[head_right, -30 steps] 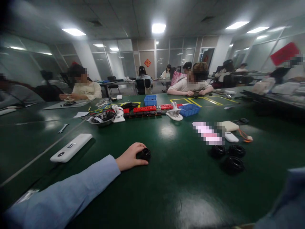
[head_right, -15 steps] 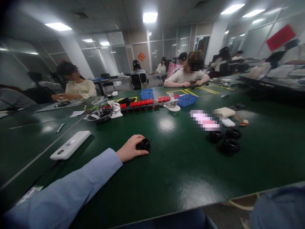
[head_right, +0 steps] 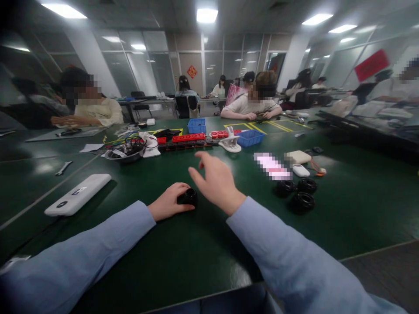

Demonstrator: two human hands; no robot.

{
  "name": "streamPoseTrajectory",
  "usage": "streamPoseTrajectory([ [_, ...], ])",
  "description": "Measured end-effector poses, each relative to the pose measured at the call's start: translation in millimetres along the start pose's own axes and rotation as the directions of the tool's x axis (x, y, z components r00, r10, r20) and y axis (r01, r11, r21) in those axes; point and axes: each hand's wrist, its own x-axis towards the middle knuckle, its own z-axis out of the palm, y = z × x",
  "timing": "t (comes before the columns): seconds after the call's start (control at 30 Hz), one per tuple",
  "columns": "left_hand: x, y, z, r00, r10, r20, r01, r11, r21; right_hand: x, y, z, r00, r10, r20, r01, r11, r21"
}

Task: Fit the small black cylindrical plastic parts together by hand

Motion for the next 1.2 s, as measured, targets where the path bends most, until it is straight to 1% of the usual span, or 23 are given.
streamPoseTrajectory([
  [0.07, -0.3, -0.4, 1.0, 1.0, 0.006, -0.012, -0.006, 1.0, -0.001, -3.9, 1.4, 7.5, 0.995, 0.031, 0.099, -0.026, 0.998, -0.053],
  [0.13, -0.4, -0.7, 1.7, 1.0, 0.017, -0.01, -0.017, 1.0, -0.003, -9.4, 2.5, 17.5, 0.98, 0.042, 0.194, -0.024, 0.995, -0.096],
  [0.23, 0.0, -0.6, 1.8, 1.0, 0.02, -0.008, -0.02, 1.0, -0.015, -16.2, 2.8, 28.0, 0.97, 0.011, 0.244, 0.024, 0.99, -0.137],
  [0.43, 1.1, 0.9, 0.2, 1.0, 0.019, 0.005, -0.019, 1.0, -0.016, -19.1, 0.6, 29.5, 0.962, -0.064, 0.267, 0.111, 0.98, -0.166],
  [0.67, 0.8, 1.4, 1.3, 1.0, -0.011, 0.002, 0.011, 0.999, -0.034, -20.0, -4.7, 30.0, 0.93, -0.171, 0.326, 0.211, 0.973, -0.089],
  [0.77, 1.2, -1.7, 3.9, 1.0, -0.006, -0.013, 0.005, 0.999, -0.047, -20.7, -5.1, 33.6, 0.925, -0.218, 0.312, 0.246, 0.968, -0.053],
  [0.97, 2.6, -5.8, 5.3, 1.0, -0.027, -0.01, 0.026, 0.996, -0.085, -22.9, -0.8, 37.3, 0.934, -0.239, 0.264, 0.239, 0.97, 0.032],
  [1.1, 2.7, -5.3, 4.8, 1.0, -0.006, -0.003, 0.005, 0.998, -0.058, -24.7, -2.4, 35.4, 0.935, -0.261, 0.239, 0.254, 0.965, 0.063],
  [1.2, 2.1, -4.7, 4.1, 1.0, 0.012, -0.001, -0.012, 0.999, -0.036, -24.7, -4.5, 32.1, 0.922, -0.296, 0.248, 0.281, 0.955, 0.091],
])
